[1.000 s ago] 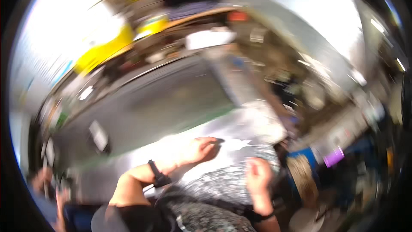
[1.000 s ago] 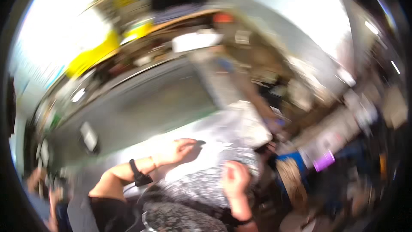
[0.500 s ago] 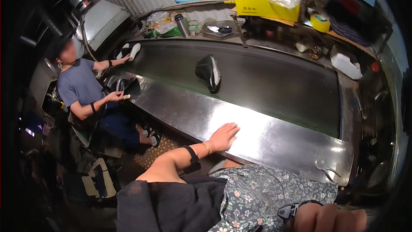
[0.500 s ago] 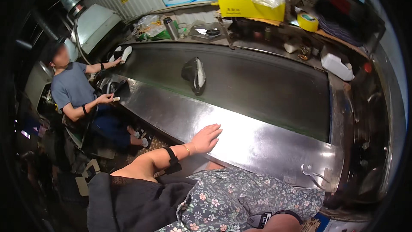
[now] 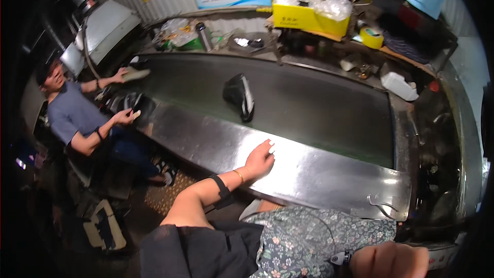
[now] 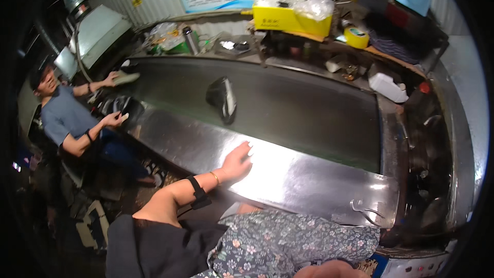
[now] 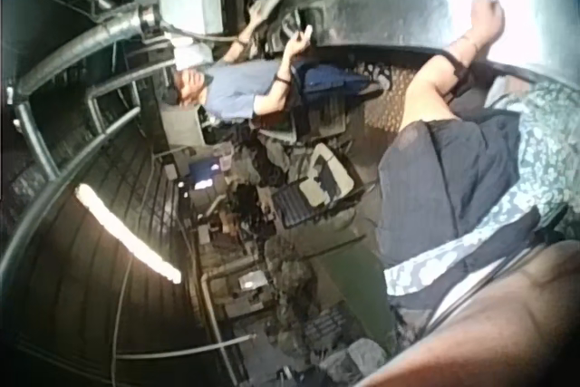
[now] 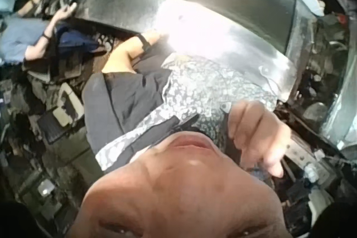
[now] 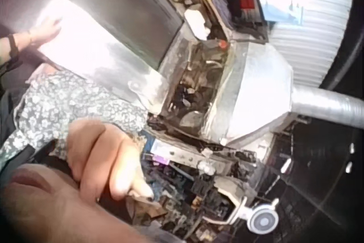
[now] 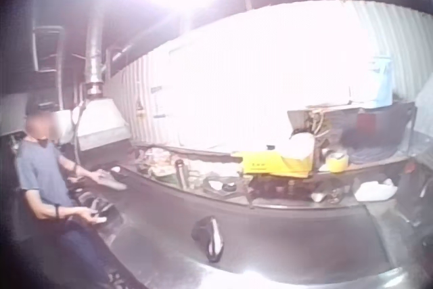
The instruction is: Assembling shoe components using factory machinery and conveyor belts.
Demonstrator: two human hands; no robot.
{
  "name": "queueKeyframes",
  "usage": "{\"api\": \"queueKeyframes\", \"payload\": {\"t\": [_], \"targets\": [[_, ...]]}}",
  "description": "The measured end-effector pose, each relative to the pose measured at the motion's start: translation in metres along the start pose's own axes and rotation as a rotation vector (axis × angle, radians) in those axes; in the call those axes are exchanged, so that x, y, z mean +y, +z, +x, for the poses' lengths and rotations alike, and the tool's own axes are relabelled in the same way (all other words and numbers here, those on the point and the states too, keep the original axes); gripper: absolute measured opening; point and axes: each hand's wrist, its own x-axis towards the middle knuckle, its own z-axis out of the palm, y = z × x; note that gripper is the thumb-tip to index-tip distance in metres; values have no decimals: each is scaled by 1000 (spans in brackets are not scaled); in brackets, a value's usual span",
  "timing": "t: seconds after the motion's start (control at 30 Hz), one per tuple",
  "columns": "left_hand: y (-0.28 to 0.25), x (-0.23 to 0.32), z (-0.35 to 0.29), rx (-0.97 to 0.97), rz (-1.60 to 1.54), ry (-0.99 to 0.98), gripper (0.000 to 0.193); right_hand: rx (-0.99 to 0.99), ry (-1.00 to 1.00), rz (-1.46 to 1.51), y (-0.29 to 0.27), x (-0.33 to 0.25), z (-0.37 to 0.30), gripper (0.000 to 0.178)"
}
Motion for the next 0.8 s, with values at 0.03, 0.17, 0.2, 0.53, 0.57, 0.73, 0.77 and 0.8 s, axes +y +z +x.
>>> {"api": "queueKeyframes", "payload": {"t": [0.03, 0.17, 0.2, 0.53, 0.57, 0.73, 0.77, 0.8], "targets": [[-4, -18, 28, 130, 63, 84, 54, -66, 119, 12, -13, -2, -20, 28], [-27, -74, 141, 575, 506, -370, 89, 477, -94, -421, -26, 24, -74, 51], [-43, -79, 163, 507, 319, -503, 98, 601, -93, -467, -30, 26, -96, 55], [-62, -40, 163, 75, -229, -814, 113, 1122, -361, -235, -61, 63, -310, 37], [-61, -25, 156, -12, -206, -720, 102, 1057, -334, -203, -68, 61, -317, 38], [2, 59, 101, -493, -960, -614, 100, 1510, 91, -1106, -78, 34, -239, 37], [-19, 153, 79, -600, -1164, -588, 94, 1487, -61, -993, -86, 26, -233, 46], [6, 157, 63, -804, -1273, -402, 92, 1419, -89, -951, -85, 20, -207, 46]]}}
